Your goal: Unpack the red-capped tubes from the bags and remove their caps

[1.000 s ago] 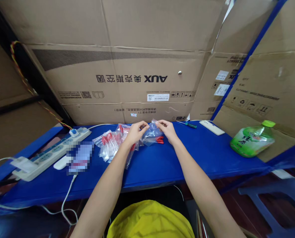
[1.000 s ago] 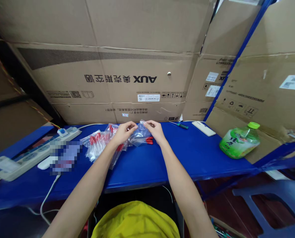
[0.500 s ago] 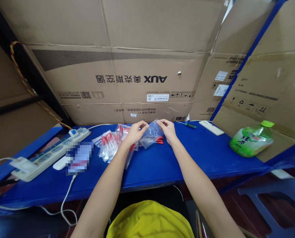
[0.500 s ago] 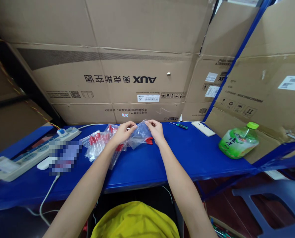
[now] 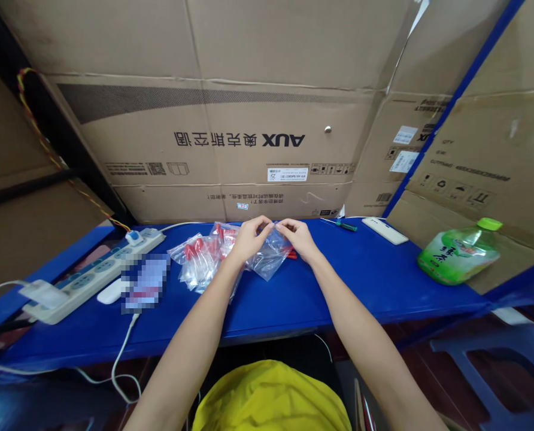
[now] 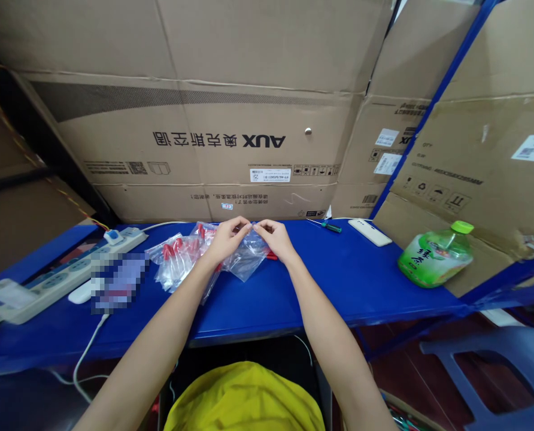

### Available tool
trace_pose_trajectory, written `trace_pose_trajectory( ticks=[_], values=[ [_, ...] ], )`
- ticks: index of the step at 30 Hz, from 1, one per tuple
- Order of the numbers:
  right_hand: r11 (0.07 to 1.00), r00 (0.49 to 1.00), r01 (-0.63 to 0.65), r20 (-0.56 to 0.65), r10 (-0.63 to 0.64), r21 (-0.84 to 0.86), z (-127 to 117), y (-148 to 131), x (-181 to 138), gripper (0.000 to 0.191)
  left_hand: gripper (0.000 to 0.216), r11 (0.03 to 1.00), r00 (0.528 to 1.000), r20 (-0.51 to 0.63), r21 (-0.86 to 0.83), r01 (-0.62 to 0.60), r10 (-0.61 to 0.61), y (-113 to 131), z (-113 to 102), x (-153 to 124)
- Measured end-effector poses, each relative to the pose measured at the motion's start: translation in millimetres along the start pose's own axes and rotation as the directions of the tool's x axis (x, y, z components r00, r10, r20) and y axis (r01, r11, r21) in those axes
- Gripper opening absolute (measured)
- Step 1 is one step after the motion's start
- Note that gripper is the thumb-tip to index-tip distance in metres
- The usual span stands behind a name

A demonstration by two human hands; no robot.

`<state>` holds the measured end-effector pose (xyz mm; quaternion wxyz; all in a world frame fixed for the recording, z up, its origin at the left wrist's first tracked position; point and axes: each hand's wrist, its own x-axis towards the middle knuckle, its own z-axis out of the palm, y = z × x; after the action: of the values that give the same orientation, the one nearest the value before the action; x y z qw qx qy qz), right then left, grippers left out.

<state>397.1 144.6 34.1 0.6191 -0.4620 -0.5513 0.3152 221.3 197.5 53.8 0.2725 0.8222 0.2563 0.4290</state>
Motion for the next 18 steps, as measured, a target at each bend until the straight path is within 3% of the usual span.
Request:
trace_pose_trajectory(
  ticks=[11, 18],
  values=[
    [1.0, 0.995, -0.006, 0.096, 0.003, 0.03, 0.0, -1.2, 0.4, 0.05, 0.024, 0.999, 0.999, -0.008, -0.004, -0.052, 0.052, 2.6, -0.9, -1.1],
    [1.0, 0.998, -0.011, 0.068, 0.011, 0.01, -0.3, -3.7, -0.9, 0.051, 0.03, 1.0, 1.0, 0.022, 0.027, -0.013, 0.012, 2.0, -1.8, -1.0]
  ],
)
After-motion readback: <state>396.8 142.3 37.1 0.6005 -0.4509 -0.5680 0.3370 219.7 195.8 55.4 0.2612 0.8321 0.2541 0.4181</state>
